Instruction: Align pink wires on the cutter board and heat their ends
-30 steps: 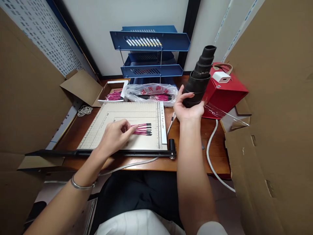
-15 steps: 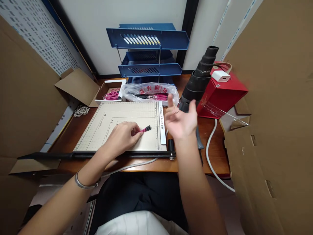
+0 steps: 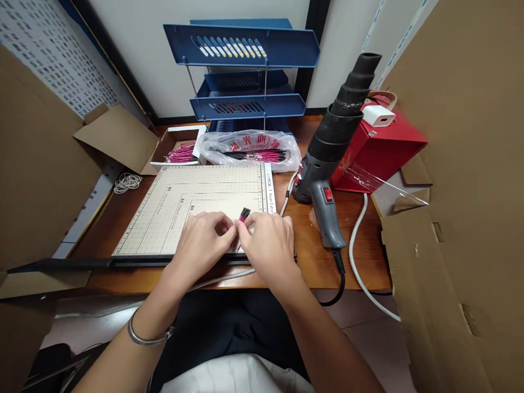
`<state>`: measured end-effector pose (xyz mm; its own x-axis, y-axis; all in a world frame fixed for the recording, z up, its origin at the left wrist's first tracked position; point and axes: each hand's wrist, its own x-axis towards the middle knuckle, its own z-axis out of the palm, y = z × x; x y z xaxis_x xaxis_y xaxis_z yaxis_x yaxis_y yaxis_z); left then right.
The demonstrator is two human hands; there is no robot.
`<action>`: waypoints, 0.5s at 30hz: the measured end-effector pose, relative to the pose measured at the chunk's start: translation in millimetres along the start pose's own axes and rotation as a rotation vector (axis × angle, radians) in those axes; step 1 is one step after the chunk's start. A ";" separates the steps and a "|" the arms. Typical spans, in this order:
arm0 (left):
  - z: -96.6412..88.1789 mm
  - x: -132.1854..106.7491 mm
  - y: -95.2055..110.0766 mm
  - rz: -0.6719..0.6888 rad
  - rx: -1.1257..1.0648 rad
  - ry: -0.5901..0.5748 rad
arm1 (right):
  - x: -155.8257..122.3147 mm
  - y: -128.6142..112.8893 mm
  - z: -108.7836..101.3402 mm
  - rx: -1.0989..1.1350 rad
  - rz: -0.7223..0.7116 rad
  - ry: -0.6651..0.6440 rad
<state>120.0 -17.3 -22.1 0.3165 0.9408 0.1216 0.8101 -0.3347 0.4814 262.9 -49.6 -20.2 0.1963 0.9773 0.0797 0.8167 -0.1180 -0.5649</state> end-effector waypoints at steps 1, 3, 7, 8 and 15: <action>0.7 -0.9 -1.3 -0.003 -0.019 0.003 | -0.1 -1.0 0.7 -0.016 0.006 -0.010; 2.2 -2.8 -5.0 -0.006 -0.049 0.022 | -1.8 0.8 1.5 -0.057 0.012 -0.015; 6.2 -6.5 -11.9 -0.016 -0.077 0.077 | -9.7 12.9 2.6 -0.136 0.003 0.039; 7.4 -7.2 -12.9 -0.016 -0.077 0.084 | -11.8 15.9 3.0 -0.142 -0.001 0.059; 12.7 -9.7 -13.4 -0.029 -0.066 0.103 | -16.2 17.0 10.7 -0.099 -0.038 0.113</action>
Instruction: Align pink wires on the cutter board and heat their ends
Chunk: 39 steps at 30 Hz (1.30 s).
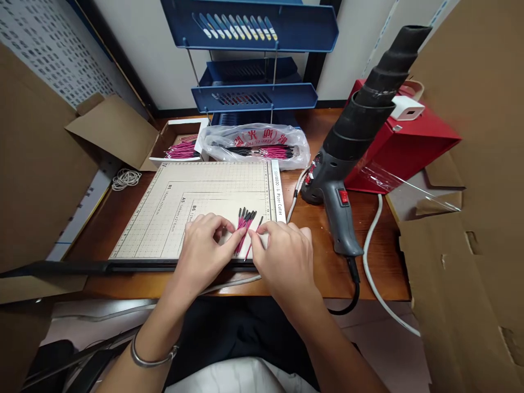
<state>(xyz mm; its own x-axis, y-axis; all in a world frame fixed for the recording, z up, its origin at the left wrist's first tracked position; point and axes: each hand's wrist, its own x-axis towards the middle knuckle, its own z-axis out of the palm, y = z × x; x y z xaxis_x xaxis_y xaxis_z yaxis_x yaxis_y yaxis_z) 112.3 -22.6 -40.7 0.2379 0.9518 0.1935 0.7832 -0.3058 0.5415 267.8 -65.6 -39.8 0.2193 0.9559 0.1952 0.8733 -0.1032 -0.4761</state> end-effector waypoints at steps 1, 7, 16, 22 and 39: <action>-0.2 -0.1 -0.1 -0.001 -0.005 0.000 | 0.6 -1.6 1.3 0.010 -0.006 0.002; -2.5 -0.5 -1.6 -0.017 -0.028 -0.004 | 3.3 -6.6 3.8 0.012 0.007 -0.022; -2.4 -0.2 -2.2 -0.021 -0.025 0.002 | 0.1 -3.7 1.3 0.024 0.010 -0.031; -3.1 0.1 -2.0 -0.046 -0.047 0.003 | 0.2 -1.1 3.8 0.045 0.022 -0.020; -1.6 -0.6 -2.7 -0.047 -0.047 -0.011 | 27.8 -12.3 5.1 0.127 0.026 -0.048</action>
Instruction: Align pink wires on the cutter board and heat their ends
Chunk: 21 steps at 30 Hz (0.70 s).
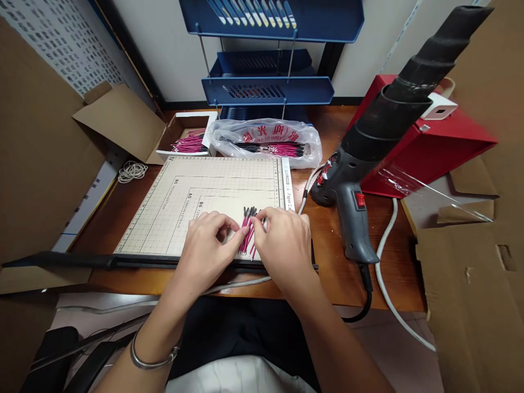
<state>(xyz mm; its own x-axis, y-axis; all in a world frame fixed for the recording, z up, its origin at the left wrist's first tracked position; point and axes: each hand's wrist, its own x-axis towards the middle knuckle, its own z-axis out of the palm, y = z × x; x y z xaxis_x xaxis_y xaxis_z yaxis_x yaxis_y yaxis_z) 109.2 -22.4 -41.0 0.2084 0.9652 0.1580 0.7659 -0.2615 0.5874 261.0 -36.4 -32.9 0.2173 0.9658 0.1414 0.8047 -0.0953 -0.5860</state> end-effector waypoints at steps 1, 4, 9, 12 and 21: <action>0.3 -0.1 -0.3 0.003 0.000 0.003 | 0.9 0.0 0.8 -0.005 -0.002 0.004; 0.7 -0.2 -0.7 0.012 0.001 0.011 | 1.3 1.3 2.2 -0.002 -0.016 0.020; 0.3 0.1 0.0 0.008 0.008 0.012 | 0.8 3.9 2.3 0.008 -0.028 0.041; 0.0 0.1 0.8 0.003 0.005 0.007 | 1.2 5.0 2.9 0.016 -0.033 0.049; 0.1 -0.3 2.1 -0.009 0.006 0.002 | -1.0 7.0 2.0 0.033 -0.075 0.047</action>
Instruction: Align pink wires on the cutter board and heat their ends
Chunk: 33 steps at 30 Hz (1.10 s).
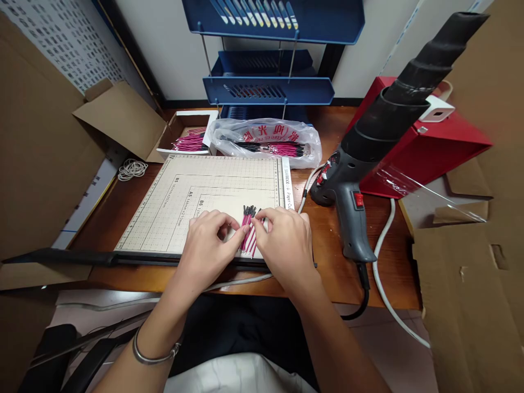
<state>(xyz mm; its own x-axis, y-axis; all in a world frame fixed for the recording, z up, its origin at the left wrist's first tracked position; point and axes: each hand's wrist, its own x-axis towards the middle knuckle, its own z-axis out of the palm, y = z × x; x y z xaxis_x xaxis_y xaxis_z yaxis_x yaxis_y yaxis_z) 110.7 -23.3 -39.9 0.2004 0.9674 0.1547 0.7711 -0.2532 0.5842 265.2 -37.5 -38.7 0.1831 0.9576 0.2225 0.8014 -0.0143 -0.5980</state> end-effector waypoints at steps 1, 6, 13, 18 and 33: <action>0.1 -0.2 0.0 0.001 0.002 0.001 | -0.3 -0.1 -0.3 0.003 -0.003 -0.006; -1.1 0.3 -0.2 0.002 0.005 0.001 | -2.4 -0.2 -2.6 0.026 0.030 -0.020; -4.1 0.5 -2.5 0.014 -0.003 -0.013 | -18.9 6.9 -11.1 -0.092 0.005 0.036; -12.4 1.6 9.3 0.080 0.175 -0.118 | -21.7 4.5 -13.4 -0.119 -0.080 -0.085; -47.8 69.6 21.6 0.302 0.614 -0.494 | -30.1 8.7 -13.6 0.027 -0.043 -0.047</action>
<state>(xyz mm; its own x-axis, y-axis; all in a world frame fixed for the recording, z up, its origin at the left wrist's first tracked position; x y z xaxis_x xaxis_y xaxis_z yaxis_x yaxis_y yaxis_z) 112.5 38.4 21.6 0.5820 0.7842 -0.2153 0.8048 -0.5934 0.0144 274.4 -70.4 -40.1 0.1217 0.9696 0.2123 0.7924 0.0339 -0.6091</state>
